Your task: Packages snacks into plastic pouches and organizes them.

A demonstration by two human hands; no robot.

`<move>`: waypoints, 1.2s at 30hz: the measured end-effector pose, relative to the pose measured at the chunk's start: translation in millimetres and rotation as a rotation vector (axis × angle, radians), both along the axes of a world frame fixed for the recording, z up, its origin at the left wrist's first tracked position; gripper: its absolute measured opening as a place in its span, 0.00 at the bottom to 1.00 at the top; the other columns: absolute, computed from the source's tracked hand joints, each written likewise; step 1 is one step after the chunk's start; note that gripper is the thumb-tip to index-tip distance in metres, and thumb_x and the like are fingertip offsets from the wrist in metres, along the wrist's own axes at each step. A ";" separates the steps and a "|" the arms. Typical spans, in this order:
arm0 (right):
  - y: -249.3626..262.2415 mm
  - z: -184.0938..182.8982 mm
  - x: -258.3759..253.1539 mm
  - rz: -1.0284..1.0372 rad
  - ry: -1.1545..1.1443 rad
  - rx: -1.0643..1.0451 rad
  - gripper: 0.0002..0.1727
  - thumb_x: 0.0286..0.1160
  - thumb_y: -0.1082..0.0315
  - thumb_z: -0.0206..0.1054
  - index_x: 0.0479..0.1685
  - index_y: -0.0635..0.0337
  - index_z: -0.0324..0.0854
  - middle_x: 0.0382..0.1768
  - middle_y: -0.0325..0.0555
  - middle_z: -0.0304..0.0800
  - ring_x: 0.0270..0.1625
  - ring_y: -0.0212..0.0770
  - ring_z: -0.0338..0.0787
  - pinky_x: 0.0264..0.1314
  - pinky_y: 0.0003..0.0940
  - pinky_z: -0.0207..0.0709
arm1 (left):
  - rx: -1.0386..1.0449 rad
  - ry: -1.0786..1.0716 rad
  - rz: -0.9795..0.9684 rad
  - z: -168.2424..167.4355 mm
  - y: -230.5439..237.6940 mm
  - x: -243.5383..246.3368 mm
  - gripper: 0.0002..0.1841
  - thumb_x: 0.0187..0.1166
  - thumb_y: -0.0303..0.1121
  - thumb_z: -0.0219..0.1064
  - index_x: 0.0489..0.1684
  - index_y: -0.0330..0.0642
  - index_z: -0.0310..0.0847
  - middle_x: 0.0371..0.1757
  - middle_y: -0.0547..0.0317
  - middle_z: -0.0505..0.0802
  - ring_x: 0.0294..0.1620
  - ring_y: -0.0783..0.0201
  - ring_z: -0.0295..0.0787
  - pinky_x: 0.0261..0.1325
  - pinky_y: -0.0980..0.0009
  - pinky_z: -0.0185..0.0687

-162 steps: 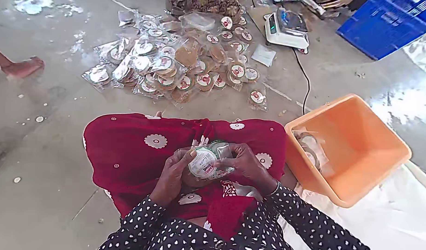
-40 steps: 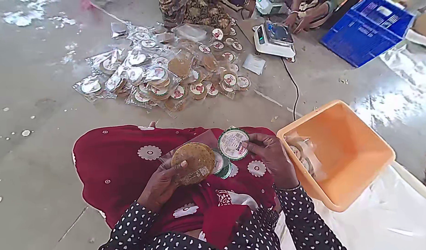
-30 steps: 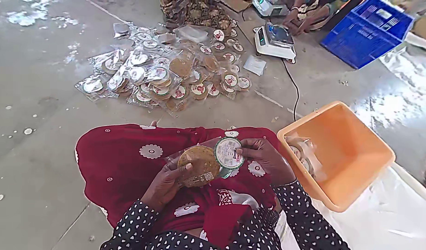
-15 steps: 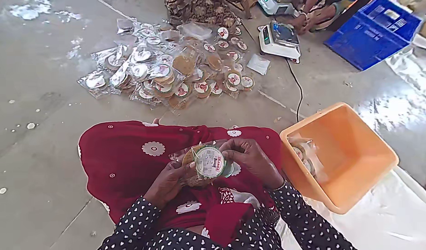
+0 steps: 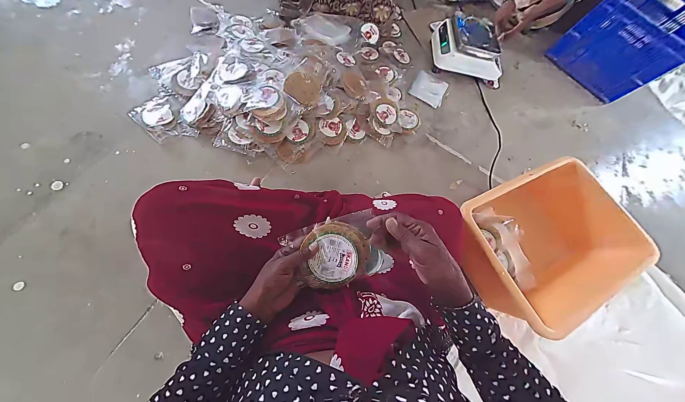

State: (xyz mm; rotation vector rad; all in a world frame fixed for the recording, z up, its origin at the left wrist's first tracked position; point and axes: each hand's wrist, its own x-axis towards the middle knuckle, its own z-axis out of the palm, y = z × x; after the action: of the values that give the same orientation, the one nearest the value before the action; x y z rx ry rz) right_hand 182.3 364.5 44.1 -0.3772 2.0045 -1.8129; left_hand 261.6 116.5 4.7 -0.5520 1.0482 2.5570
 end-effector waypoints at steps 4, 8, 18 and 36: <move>-1.9 -4.4 10.2 -0.026 0.062 0.037 0.05 0.76 0.72 0.72 0.44 0.61 0.90 0.37 0.37 0.94 0.39 0.27 0.91 0.46 0.24 0.87 | -0.015 -0.005 -0.007 2.7 6.9 -3.1 0.16 0.88 0.26 0.54 0.68 0.34 0.78 0.53 0.46 0.94 0.52 0.56 0.94 0.59 0.58 0.91; 16.6 18.3 3.1 -0.202 0.337 0.106 0.03 0.76 0.73 0.71 0.43 0.62 0.89 0.35 0.37 0.92 0.36 0.26 0.90 0.41 0.24 0.87 | 0.019 0.125 -0.134 1.4 8.8 -8.7 0.16 0.89 0.30 0.52 0.69 0.37 0.75 0.56 0.43 0.92 0.54 0.49 0.93 0.60 0.49 0.90; 227.6 62.8 -37.1 -0.860 0.690 0.846 0.13 0.83 0.61 0.64 0.47 0.61 0.89 0.46 0.51 0.92 0.53 0.44 0.89 0.60 0.47 0.79 | -0.035 0.143 -0.218 -22.3 -1.3 -21.5 0.20 0.92 0.38 0.44 0.69 0.47 0.79 0.56 0.48 0.95 0.55 0.50 0.95 0.60 0.52 0.91; 114.3 -26.7 -177.2 -0.464 0.397 0.693 0.15 0.83 0.66 0.67 0.58 0.69 0.86 0.53 0.62 0.91 0.54 0.55 0.92 0.63 0.59 0.82 | -0.125 0.055 0.045 -29.4 -39.8 -87.6 0.18 0.92 0.30 0.46 0.68 0.32 0.76 0.53 0.41 0.93 0.49 0.49 0.95 0.55 0.52 0.92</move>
State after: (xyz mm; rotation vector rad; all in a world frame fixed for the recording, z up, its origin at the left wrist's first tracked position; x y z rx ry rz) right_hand 5.1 478.8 17.4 -0.0520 3.0293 -1.1779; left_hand 174.0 76.7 -24.6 -0.5454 1.2343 2.5714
